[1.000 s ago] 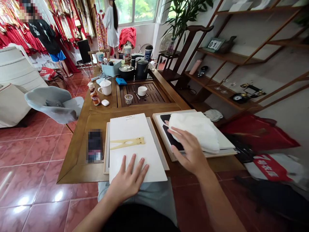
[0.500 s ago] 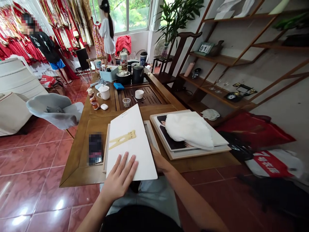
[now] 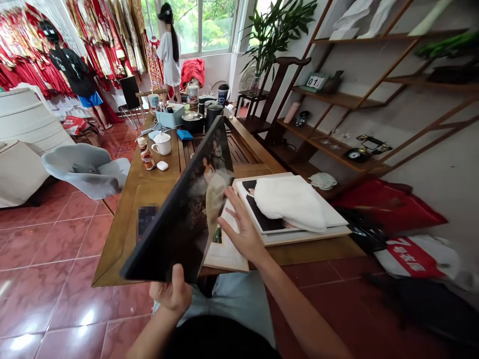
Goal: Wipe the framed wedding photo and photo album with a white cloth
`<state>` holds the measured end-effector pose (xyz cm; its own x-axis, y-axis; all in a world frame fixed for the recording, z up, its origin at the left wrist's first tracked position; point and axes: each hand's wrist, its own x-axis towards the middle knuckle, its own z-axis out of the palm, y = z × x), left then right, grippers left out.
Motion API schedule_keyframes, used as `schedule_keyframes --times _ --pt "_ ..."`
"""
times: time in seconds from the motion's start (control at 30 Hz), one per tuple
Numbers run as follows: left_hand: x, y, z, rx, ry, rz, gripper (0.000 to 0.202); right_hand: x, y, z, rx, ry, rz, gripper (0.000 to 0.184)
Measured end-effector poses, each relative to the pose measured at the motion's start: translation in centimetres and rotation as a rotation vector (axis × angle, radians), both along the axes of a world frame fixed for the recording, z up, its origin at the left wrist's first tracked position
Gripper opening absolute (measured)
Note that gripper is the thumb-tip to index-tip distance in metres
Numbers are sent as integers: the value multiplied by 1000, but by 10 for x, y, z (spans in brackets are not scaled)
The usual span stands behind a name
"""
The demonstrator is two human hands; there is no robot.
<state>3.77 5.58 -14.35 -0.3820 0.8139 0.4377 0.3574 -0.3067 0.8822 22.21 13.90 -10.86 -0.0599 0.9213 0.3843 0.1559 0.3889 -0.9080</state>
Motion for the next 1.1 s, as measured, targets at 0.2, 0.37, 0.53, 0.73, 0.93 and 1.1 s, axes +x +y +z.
schedule_keyframes --times 0.2,0.37,0.53,0.73,0.93,1.1 --pt "42 4 23 153 -449 305 47 -9 14 -17 -227 378 -154 97" --pt "52 7 26 9 -610 271 49 -8 17 3 -361 615 25 59" --pt "42 -6 3 -107 -613 161 54 3 26 -2 -458 617 21 55" --pt "11 -21 -7 -341 -566 -134 61 19 38 -27 -574 551 29 53" --pt "3 -20 -9 -460 -657 -197 57 28 42 -43 -665 472 34 45" --pt "1 -18 -13 -505 -655 -196 52 34 46 -48 -708 391 40 41"
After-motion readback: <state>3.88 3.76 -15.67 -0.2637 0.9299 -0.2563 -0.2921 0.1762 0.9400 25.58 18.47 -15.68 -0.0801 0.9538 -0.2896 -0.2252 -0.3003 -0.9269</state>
